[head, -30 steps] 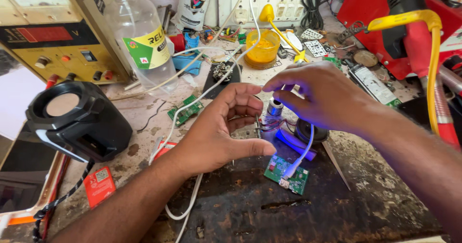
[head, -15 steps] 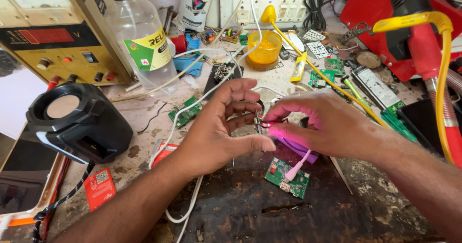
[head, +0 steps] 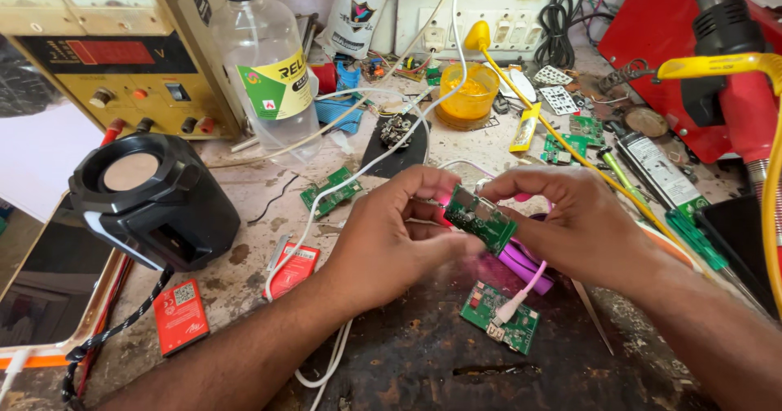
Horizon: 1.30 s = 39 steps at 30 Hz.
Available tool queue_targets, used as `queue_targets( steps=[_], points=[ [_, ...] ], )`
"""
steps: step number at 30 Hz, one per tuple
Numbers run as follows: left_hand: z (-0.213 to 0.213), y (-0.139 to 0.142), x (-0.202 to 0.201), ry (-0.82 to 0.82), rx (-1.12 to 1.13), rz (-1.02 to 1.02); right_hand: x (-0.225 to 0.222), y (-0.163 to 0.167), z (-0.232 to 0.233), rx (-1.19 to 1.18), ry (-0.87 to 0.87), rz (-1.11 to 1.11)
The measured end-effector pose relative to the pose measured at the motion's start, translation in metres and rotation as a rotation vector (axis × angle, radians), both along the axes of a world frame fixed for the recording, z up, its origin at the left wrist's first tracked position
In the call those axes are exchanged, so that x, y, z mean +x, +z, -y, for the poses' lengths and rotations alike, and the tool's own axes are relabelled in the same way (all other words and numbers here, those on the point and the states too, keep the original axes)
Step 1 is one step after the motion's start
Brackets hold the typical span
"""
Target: The person tests a small green circuit board by connecting it to a purple battery and a white USB cable, observing the LED lights. They then use a yellow multimeter probe to check points on the board while the LEDs remain lit.
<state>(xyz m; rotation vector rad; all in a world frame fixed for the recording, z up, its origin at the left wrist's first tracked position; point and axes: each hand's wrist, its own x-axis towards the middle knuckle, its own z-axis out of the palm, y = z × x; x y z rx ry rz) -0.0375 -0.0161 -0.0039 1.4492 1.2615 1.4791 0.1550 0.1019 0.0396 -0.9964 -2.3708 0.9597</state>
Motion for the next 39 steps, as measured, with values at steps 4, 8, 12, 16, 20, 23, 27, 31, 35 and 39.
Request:
queue_targets(
  steps=[4,8,12,16,20,23,27,31,35,39],
  points=[
    [0.008,0.006,0.01,0.159,0.007,-0.272,-0.004,0.001,0.009,0.349,0.094,-0.08],
    [0.009,0.005,0.012,0.176,0.049,-0.317,-0.002,-0.003,0.013,0.412,0.168,-0.085],
    [0.005,0.002,0.007,0.081,0.06,-0.161,0.004,0.007,0.0,0.366,0.153,-0.104],
    [0.007,-0.002,0.0,0.016,0.071,-0.184,0.014,0.027,-0.006,0.154,-0.11,0.172],
    [0.006,-0.004,-0.008,-0.006,0.182,-0.264,0.035,0.036,0.002,0.433,0.658,0.311],
    [0.008,-0.008,-0.008,-0.051,0.149,-0.186,0.047,0.015,0.02,0.574,0.708,0.392],
    [0.008,-0.007,-0.006,-0.149,0.09,-0.04,0.05,0.01,0.017,0.58,0.65,0.389],
    [0.008,-0.004,-0.006,-0.185,0.088,0.047,0.051,0.025,0.014,0.533,0.417,0.233],
    [0.006,-0.004,-0.003,-0.144,0.141,-0.076,0.042,0.026,0.019,0.465,0.352,-0.032],
    [0.007,-0.005,-0.005,-0.07,0.235,-0.202,0.034,0.021,0.026,0.439,0.245,-0.046]
  ],
)
